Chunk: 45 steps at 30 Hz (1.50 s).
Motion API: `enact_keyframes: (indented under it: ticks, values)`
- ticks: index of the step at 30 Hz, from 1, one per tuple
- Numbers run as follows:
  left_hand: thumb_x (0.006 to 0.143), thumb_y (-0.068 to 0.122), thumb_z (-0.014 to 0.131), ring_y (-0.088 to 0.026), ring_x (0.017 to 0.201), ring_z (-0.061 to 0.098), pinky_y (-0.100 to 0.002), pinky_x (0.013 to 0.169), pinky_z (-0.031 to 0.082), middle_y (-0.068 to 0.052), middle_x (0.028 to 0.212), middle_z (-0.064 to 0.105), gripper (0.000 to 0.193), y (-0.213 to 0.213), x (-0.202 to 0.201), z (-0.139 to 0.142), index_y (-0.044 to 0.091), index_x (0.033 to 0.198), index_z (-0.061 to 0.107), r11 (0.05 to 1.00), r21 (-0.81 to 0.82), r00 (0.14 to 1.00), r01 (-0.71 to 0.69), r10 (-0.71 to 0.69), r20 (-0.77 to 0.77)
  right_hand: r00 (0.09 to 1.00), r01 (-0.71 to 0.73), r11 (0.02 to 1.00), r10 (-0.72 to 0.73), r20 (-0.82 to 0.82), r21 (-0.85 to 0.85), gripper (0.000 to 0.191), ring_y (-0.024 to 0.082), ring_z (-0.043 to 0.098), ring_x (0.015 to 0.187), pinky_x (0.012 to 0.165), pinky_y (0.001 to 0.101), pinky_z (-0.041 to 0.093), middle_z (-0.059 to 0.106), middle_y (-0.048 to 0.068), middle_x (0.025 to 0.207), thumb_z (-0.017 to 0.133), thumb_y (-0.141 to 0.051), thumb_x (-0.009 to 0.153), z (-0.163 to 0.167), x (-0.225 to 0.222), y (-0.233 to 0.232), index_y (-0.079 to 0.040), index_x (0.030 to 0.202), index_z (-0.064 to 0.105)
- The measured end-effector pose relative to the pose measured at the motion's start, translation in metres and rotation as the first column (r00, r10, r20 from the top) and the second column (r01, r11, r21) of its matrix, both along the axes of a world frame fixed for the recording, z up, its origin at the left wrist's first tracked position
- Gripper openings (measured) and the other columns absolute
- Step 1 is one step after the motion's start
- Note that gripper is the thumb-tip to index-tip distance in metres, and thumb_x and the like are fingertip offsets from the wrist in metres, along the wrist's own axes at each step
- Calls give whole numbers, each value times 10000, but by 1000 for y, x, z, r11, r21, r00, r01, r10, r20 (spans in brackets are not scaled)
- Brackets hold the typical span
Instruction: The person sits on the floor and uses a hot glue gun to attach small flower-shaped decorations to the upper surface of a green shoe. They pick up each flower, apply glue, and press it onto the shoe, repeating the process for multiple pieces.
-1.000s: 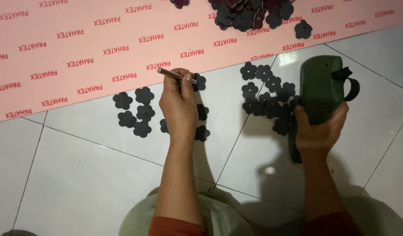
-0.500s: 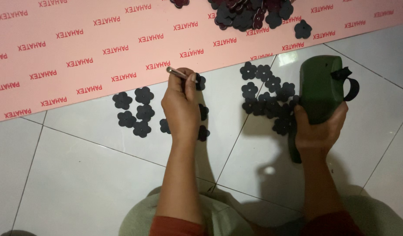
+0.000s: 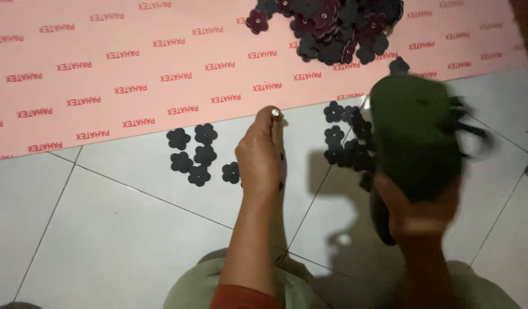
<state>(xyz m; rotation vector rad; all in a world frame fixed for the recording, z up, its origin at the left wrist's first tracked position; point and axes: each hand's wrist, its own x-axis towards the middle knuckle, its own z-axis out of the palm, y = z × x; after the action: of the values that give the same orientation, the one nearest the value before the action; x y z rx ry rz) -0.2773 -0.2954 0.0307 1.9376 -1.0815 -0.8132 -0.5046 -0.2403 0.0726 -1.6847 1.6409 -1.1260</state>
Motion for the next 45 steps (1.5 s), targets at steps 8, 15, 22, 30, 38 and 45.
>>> enact_keyframes:
  ticks: [8, 15, 22, 30, 38, 45]
  values:
    - [989, 167, 584, -397, 870, 698, -470, 728, 531, -182, 958, 732, 188, -1, 10, 8, 98, 1152, 650, 994, 94, 999, 48, -50, 10, 732, -381, 925, 310, -607, 13, 757, 300, 601, 1160, 1005, 418, 495, 593, 154, 1281, 799, -150, 770, 33, 79, -20, -28, 1433, 455]
    - [1026, 210, 574, -396, 887, 703, -472, 740, 549, -169, 983, 737, 158, 0, 12, 2, 92, 1102, 644, 999, 33, 999, 31, -29, -40, 959, -242, 965, 223, 176, 99, 774, 241, 609, 1223, 1060, 374, 514, 582, 138, 1352, 793, -171, 809, 55, 96, -16, -15, 1474, 429]
    - [972, 132, 565, -414, 862, 694, -483, 714, 539, -195, 936, 727, 202, 3, 11, -6, 91, 1139, 670, 999, -29, 999, 34, -34, 0, 857, -347, 938, 306, -414, -26, 686, 339, 619, 1120, 1008, 443, 497, 610, 173, 1212, 871, -202, 726, 18, 98, -35, -19, 1296, 536]
    - [989, 209, 608, -286, 788, 773, -388, 728, 581, -142, 848, 751, 156, -7, 2, -4, 79, 1045, 672, 998, -40, 963, 43, -52, -263, 986, 119, 979, -98, -132, 163, 695, 312, 604, 1177, 1011, 429, 499, 596, 151, 1285, 828, -176, 822, -16, 32, -13, -2, 1400, 485]
    - [949, 315, 604, -286, 744, 756, -387, 684, 567, -122, 787, 757, 249, 6, 46, 44, 89, 980, 704, 944, 300, 964, 137, -57, -260, 855, 166, 982, -188, -483, -89, 584, 386, 535, 1310, 1145, 475, 421, 542, 227, 1346, 818, -91, 964, -75, -45, 0, 47, 1429, 491]
    - [900, 276, 608, -368, 849, 711, -476, 790, 546, -155, 873, 742, 220, 10, 28, 18, 76, 910, 699, 715, 610, 914, 342, -405, -37, 945, 236, 971, -240, -223, -46, 618, 317, 562, 1256, 1146, 436, 451, 539, 189, 1353, 773, -115, 999, -94, -51, 2, 26, 1488, 422]
